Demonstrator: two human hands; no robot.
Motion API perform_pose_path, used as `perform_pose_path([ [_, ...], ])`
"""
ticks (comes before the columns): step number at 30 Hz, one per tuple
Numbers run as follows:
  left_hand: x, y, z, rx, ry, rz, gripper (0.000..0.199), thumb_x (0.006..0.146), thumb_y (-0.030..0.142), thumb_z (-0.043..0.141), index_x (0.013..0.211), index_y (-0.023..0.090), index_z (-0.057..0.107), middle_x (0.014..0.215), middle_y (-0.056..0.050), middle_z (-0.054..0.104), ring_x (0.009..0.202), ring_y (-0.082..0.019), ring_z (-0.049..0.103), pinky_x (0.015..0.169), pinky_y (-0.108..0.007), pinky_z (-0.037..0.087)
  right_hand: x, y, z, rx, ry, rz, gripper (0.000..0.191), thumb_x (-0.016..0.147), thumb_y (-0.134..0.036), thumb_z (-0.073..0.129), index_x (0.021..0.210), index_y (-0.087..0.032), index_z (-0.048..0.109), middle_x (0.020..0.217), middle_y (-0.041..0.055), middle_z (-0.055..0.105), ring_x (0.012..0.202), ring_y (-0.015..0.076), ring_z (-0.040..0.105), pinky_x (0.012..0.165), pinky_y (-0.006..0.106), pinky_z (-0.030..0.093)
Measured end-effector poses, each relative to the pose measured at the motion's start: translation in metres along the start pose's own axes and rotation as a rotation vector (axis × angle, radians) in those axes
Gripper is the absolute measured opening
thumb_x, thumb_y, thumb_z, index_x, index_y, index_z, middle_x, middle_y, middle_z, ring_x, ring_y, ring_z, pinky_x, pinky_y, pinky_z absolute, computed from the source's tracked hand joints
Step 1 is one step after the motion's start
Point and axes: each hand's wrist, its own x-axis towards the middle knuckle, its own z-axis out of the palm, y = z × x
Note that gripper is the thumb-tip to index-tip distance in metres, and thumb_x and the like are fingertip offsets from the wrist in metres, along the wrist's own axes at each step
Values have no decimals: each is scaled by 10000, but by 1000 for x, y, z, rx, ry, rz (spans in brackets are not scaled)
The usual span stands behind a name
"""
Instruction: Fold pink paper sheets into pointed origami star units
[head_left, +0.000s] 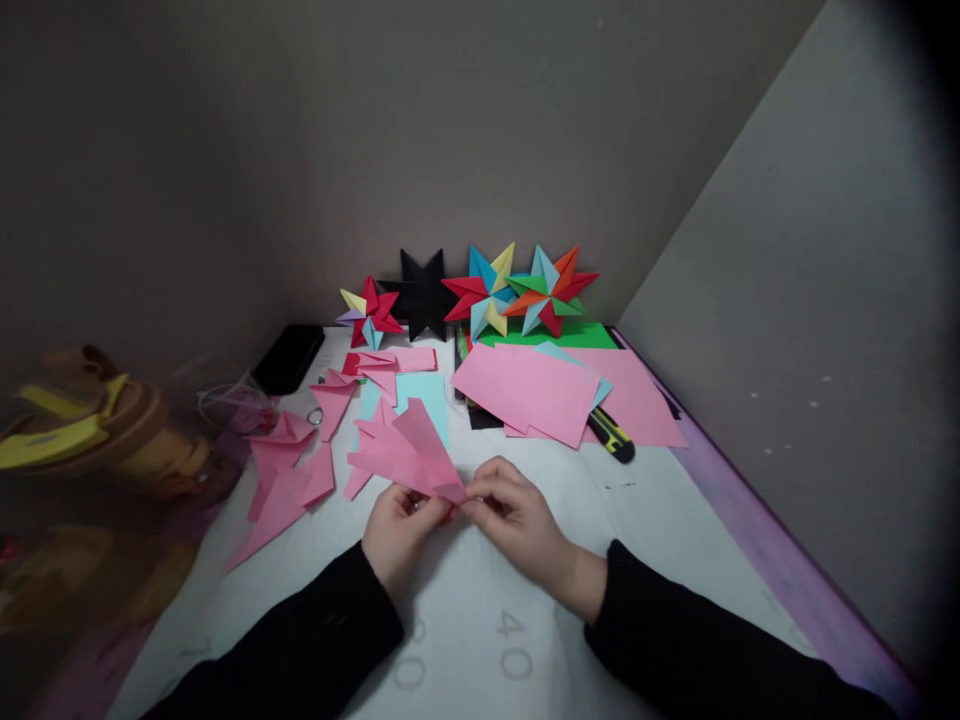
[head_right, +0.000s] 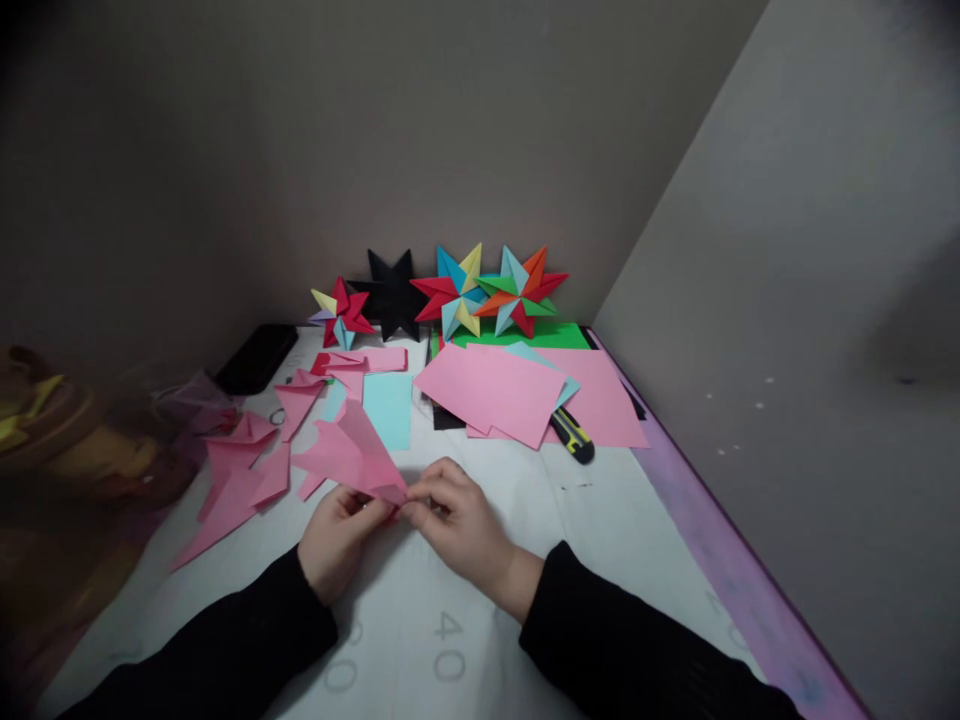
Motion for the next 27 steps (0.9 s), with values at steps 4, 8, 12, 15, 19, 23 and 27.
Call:
perform_pose_path([
  [4, -1, 3, 0, 64, -28, -11, 215, 663, 279, 762, 776, 104, 710, 705, -54, 694, 634, -134, 576, 614, -235, 440, 3, 3, -2, 71, 9, 6, 128, 878, -192, 545, 889, -225, 668, 940, 44, 561, 886, 164, 566, 763, 299, 457],
  [8, -3, 6, 1, 110, -17, 8, 209, 631, 241, 767, 787, 109, 721, 738, -53, 711, 668, -150, 591, 610, -231, 439, 3, 3, 1, 98, -3, 4, 156, 874, -150, 526, 906, -227, 658, 905, 35, 598, 876, 165, 578, 777, 305, 457],
  [12, -2, 6, 4, 134, -27, 19, 175, 615, 195, 754, 766, 114, 720, 709, -43, 709, 648, -155, 592, 588, -231, 435, 0, 6, 6, 117, 55, 65, 128, 821, -139, 587, 909, -230, 606, 855, 7, 574, 765, 143, 551, 677, 272, 447],
  [15, -1, 3, 3, 161, -41, 25, 170, 618, 205, 753, 751, 106, 716, 709, -50, 710, 633, -155, 588, 575, -231, 433, -2, 7, 7, 138, 71, 48, 81, 818, -147, 595, 834, -225, 583, 832, -1, 563, 752, 140, 547, 667, 269, 445],
  [19, 0, -3, -1, 193, -55, 43, 227, 667, 273, 737, 792, 86, 712, 729, -79, 714, 637, -165, 595, 591, -248, 444, 0, 4, 4, 79, 62, -20, 98, 843, -159, 578, 865, -228, 645, 914, 35, 597, 875, 167, 578, 739, 297, 459],
  [23, -2, -1, -1, 232, -45, 85, 285, 724, 331, 688, 850, 77, 708, 779, -109, 727, 698, -203, 635, 633, -281, 475, 1, 1, 3, 80, 33, -42, 129, 817, -208, 644, 940, -237, 670, 971, 58, 615, 891, 180, 595, 711, 296, 479],
  [27, -6, 5, 2, 342, 7, 150, 249, 720, 316, 667, 825, 96, 717, 826, -115, 741, 760, -240, 666, 708, -322, 506, 1, 2, 3, 112, 51, -47, 108, 828, -205, 635, 920, -246, 673, 950, 49, 624, 915, 179, 601, 781, 314, 488],
])
